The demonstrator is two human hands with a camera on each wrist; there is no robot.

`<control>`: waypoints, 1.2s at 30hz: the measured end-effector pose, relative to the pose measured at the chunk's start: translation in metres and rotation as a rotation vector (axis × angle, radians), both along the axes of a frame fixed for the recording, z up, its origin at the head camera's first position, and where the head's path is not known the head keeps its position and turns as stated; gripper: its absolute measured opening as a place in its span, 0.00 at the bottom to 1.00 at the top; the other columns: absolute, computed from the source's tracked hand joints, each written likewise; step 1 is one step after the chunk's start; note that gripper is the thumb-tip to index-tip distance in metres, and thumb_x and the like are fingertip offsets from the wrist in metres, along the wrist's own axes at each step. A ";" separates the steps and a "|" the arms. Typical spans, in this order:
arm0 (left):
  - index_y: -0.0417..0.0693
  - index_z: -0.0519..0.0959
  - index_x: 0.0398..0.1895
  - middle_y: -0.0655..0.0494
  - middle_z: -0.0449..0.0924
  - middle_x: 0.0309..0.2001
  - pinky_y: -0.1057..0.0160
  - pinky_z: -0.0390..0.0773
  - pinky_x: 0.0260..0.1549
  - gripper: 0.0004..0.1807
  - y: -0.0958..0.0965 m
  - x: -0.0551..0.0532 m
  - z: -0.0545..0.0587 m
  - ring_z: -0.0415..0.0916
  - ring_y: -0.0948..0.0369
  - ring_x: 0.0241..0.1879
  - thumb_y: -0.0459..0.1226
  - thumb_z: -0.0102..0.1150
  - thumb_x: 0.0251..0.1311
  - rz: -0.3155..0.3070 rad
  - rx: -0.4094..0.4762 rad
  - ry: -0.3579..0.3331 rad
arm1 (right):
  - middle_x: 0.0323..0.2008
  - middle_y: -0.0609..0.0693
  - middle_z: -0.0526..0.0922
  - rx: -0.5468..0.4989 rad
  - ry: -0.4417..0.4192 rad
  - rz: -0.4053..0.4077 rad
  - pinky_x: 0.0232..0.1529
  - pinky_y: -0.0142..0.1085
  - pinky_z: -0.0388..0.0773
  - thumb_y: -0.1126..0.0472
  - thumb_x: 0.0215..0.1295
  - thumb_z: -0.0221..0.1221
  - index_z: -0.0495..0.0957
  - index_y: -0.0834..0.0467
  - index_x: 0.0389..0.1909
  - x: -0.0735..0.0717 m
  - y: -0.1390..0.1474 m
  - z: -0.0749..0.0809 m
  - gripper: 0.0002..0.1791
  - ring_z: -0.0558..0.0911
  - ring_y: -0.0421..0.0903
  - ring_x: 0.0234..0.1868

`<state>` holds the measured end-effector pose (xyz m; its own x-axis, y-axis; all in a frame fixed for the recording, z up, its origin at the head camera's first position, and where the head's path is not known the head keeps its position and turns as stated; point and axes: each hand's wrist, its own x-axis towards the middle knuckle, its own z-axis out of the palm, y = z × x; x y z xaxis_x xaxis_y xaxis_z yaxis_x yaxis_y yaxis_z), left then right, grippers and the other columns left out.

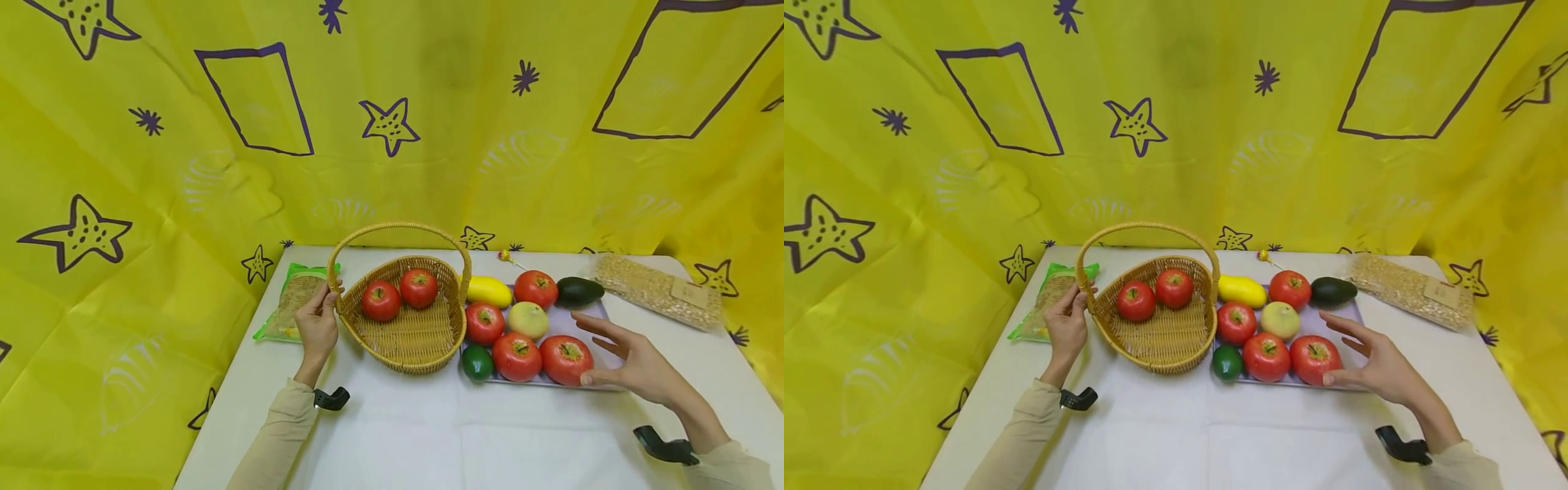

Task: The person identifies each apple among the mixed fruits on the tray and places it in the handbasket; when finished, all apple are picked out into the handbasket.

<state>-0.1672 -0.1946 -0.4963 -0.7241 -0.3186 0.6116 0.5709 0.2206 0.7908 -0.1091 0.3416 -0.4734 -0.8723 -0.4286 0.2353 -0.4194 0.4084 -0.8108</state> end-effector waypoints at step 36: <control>0.26 0.83 0.60 0.25 0.86 0.49 0.71 0.86 0.52 0.16 -0.001 0.000 -0.003 0.90 0.45 0.48 0.22 0.59 0.72 0.005 -0.015 0.015 | 0.59 0.18 0.76 0.006 -0.150 -0.220 0.51 0.11 0.75 0.70 0.51 0.81 0.74 0.69 0.70 0.007 0.000 -0.011 0.44 0.72 0.13 0.57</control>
